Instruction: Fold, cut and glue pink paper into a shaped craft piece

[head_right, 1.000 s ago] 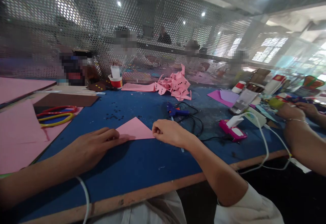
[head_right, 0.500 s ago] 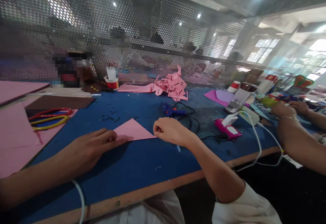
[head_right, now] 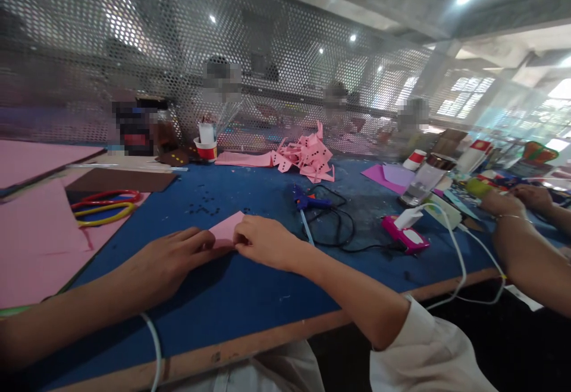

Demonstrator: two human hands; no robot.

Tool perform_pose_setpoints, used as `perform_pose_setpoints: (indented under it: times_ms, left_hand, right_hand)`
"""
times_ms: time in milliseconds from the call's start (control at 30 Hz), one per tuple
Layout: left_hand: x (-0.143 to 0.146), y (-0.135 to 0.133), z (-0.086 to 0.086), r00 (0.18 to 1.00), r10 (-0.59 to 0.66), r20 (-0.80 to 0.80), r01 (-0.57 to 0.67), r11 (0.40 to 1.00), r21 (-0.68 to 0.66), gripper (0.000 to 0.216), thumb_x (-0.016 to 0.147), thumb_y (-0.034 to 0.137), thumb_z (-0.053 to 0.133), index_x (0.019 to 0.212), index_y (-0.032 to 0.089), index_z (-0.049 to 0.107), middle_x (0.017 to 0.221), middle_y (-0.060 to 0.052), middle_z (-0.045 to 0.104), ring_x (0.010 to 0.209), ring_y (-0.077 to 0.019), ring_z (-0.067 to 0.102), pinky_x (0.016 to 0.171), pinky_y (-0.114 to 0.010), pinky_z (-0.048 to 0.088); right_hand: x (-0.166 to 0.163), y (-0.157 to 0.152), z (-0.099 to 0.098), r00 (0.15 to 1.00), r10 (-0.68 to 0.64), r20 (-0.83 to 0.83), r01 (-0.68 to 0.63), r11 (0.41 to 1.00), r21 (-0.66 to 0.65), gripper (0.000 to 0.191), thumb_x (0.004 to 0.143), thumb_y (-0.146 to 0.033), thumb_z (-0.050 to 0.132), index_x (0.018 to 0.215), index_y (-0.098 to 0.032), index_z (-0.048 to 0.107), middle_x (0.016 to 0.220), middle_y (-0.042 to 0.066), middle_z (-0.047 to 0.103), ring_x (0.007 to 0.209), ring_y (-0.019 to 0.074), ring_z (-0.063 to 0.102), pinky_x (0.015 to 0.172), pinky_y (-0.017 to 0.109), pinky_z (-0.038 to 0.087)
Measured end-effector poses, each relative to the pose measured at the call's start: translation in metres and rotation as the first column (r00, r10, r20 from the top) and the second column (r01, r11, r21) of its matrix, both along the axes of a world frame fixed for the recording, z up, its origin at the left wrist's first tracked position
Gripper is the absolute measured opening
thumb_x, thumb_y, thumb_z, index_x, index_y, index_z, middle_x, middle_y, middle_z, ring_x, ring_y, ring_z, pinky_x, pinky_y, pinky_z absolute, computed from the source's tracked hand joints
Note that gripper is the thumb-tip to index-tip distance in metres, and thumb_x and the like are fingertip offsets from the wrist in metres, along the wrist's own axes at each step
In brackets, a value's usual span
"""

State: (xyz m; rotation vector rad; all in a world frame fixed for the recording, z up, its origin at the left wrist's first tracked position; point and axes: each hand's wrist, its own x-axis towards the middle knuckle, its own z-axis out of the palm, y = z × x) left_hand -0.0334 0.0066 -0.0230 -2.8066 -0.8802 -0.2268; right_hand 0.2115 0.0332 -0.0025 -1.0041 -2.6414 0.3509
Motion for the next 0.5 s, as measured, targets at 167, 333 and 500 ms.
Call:
perform_pose_setpoints:
  times_ms: [167,333,500]
  left_hand:
    - [0.001,0.000,0.000,1.000,0.013,-0.007,-0.013,1.000,0.012,0.073,0.078,-0.006,0.047,0.143,0.030,0.048,0.105,-0.006,0.060,0.090,-0.0236,0.054,0.076,-0.035,0.046]
    - [0.002,-0.001,0.002,1.000,0.020,-0.018,-0.020,1.000,0.010,0.072,0.079,-0.006,0.045,0.141,0.029,0.050,0.104,-0.006,0.060,0.090,-0.0231,0.054,0.077,-0.035,0.046]
    - [0.004,-0.001,0.003,1.000,0.017,-0.007,-0.017,1.000,0.017,0.070,0.080,-0.005,0.045,0.139,0.030,0.052,0.102,-0.006,0.060,0.089,-0.0228,0.053,0.076,-0.035,0.045]
  right_hand:
    - [0.005,-0.003,0.001,0.995,-0.094,-0.031,0.092,0.994,-0.065,0.004,0.088,-0.016,0.062,0.089,-0.018,0.065,0.092,0.002,0.066,0.082,0.0137,0.058,0.072,0.024,0.040]
    - [-0.004,0.000,-0.006,0.969,-0.247,-0.031,0.239,0.957,-0.165,0.003,0.084,-0.022,0.064,0.083,-0.019,0.066,0.083,0.000,0.069,0.073,0.0133,0.058,0.063,0.024,0.036]
    - [-0.011,-0.002,-0.008,0.958,-0.287,-0.004,0.286,0.954,-0.086,0.002,0.080,-0.019,0.065,0.082,-0.021,0.066,0.083,0.000,0.070,0.077,0.0153,0.058,0.066,0.027,0.035]
